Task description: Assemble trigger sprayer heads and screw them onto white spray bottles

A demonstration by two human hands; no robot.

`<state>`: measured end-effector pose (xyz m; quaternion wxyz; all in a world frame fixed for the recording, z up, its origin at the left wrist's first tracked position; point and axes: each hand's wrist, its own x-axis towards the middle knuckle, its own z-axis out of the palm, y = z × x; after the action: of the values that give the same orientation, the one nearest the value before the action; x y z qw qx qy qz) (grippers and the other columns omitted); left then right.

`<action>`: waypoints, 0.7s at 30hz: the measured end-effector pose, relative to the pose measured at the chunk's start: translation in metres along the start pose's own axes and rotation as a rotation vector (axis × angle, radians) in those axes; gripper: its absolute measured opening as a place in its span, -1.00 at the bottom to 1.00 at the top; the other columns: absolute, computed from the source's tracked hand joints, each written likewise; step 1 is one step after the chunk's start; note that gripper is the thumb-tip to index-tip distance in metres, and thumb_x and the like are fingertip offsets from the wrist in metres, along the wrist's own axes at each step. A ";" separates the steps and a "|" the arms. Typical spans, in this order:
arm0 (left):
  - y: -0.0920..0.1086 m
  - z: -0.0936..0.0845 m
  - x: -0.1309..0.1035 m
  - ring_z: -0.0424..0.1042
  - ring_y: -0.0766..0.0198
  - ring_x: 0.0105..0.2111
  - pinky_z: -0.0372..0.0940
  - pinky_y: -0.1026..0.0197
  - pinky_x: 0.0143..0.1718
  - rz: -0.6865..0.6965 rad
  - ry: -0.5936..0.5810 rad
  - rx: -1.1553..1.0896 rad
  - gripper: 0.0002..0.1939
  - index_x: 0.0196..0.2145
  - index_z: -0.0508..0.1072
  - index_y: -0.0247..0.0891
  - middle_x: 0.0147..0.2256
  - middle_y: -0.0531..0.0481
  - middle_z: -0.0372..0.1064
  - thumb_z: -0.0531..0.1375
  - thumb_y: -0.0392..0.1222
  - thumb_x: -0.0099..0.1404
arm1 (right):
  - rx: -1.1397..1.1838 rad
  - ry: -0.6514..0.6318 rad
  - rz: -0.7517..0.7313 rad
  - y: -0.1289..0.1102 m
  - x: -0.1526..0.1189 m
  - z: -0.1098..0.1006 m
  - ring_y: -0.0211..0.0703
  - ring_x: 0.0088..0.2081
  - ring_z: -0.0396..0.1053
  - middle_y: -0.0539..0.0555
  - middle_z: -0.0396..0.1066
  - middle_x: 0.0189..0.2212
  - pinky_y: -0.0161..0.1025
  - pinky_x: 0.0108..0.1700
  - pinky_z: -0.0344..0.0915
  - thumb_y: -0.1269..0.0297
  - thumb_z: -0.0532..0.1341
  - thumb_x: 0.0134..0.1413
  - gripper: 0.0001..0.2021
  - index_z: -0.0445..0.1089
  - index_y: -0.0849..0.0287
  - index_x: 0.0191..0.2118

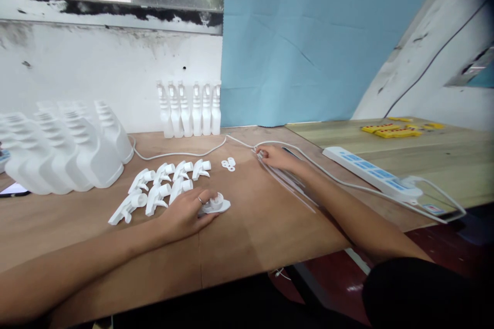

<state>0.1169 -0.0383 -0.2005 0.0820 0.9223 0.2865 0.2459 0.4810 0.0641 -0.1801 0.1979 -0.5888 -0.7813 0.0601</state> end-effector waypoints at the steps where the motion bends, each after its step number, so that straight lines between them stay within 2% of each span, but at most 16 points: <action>1: 0.000 0.000 0.000 0.46 0.13 -0.27 0.34 0.13 -0.26 0.003 -0.004 0.002 -0.75 -0.06 0.30 -0.21 -0.23 -0.08 0.44 0.14 -0.08 0.37 | 0.031 0.034 -0.003 0.000 0.001 -0.001 -0.19 -0.46 0.32 0.00 0.43 -0.51 -0.31 -0.36 0.16 0.50 0.13 -0.12 -0.71 0.49 0.19 -0.24; 4: -0.001 0.000 0.000 0.46 0.12 -0.25 0.34 0.12 -0.23 -0.001 -0.006 -0.002 -0.71 -0.01 0.27 -0.19 -0.22 -0.07 0.44 0.14 -0.07 0.37 | 0.138 0.193 0.007 -0.003 0.002 -0.010 -0.15 -0.35 0.37 0.07 0.47 -0.40 -0.27 -0.25 0.23 0.42 0.10 -0.05 -0.79 0.48 0.20 -0.34; 7: 0.000 -0.001 0.001 0.47 0.12 -0.24 0.35 0.12 -0.22 -0.037 -0.020 -0.026 -0.60 0.09 0.21 -0.18 -0.18 -0.07 0.45 0.16 -0.07 0.35 | 0.299 0.375 0.045 -0.006 0.002 -0.027 -0.17 -0.38 0.35 0.08 0.40 -0.42 -0.23 -0.27 0.28 0.33 0.02 0.06 -0.76 0.43 0.19 -0.28; 9: 0.001 -0.002 0.001 0.47 0.10 -0.24 0.35 0.12 -0.21 -0.051 -0.034 -0.035 -0.59 0.10 0.23 -0.18 -0.18 -0.07 0.45 0.16 -0.06 0.34 | 0.621 0.481 0.050 -0.009 0.001 -0.041 -0.19 -0.43 0.32 0.02 0.33 -0.47 -0.24 -0.35 0.29 0.28 0.06 0.04 -0.80 0.40 0.14 -0.27; 11: 0.002 -0.003 0.002 0.48 0.09 -0.22 0.35 0.09 -0.19 -0.050 -0.038 -0.035 -0.62 0.08 0.27 -0.18 -0.17 -0.09 0.46 0.15 -0.06 0.35 | 1.026 0.550 0.027 -0.012 -0.001 -0.055 -0.22 -0.40 0.33 -0.01 0.32 -0.45 -0.27 -0.36 0.32 0.29 0.16 -0.05 -0.84 0.38 0.09 -0.28; 13: 0.002 -0.003 0.002 0.48 0.06 -0.19 0.35 0.07 -0.16 -0.037 -0.034 -0.035 -0.63 0.07 0.29 -0.20 -0.15 -0.11 0.47 0.15 -0.07 0.35 | 1.306 0.564 0.024 -0.018 -0.002 -0.062 -0.26 -0.35 0.35 -0.05 0.35 -0.39 -0.32 -0.32 0.36 0.34 0.24 -0.12 -0.79 0.38 0.04 -0.26; 15: 0.002 -0.003 0.002 0.48 0.05 -0.16 0.36 0.06 -0.13 -0.029 -0.028 -0.036 -0.63 0.07 0.29 -0.21 -0.12 -0.13 0.47 0.15 -0.07 0.35 | 1.413 0.555 0.063 -0.028 -0.003 -0.060 -0.32 -0.36 0.36 -0.07 0.37 -0.38 -0.37 -0.33 0.37 0.36 0.32 -0.15 -0.75 0.40 0.04 -0.24; 17: 0.001 -0.002 0.002 0.49 0.05 -0.16 0.36 0.05 -0.13 -0.027 -0.023 -0.033 -0.62 0.08 0.28 -0.21 -0.11 -0.14 0.47 0.15 -0.07 0.36 | 1.404 0.518 0.076 -0.043 -0.004 -0.050 -0.35 -0.43 0.35 -0.08 0.38 -0.42 -0.39 -0.40 0.35 0.29 0.40 -0.15 -0.74 0.43 0.10 -0.26; 21: -0.001 0.002 0.000 0.48 0.05 -0.13 0.37 0.04 -0.11 -0.010 0.004 -0.027 -0.58 0.12 0.26 -0.23 -0.08 -0.15 0.46 0.17 -0.08 0.36 | 1.291 0.363 -0.054 -0.087 -0.015 -0.017 -0.34 -0.58 0.35 -0.07 0.37 -0.53 -0.38 -0.58 0.28 0.04 0.40 -0.04 -0.67 0.39 0.18 -0.34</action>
<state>0.1175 -0.0371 -0.2024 0.0951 0.9192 0.2881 0.2511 0.4133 0.0213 -0.1400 0.6401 -0.3332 -0.5575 0.4104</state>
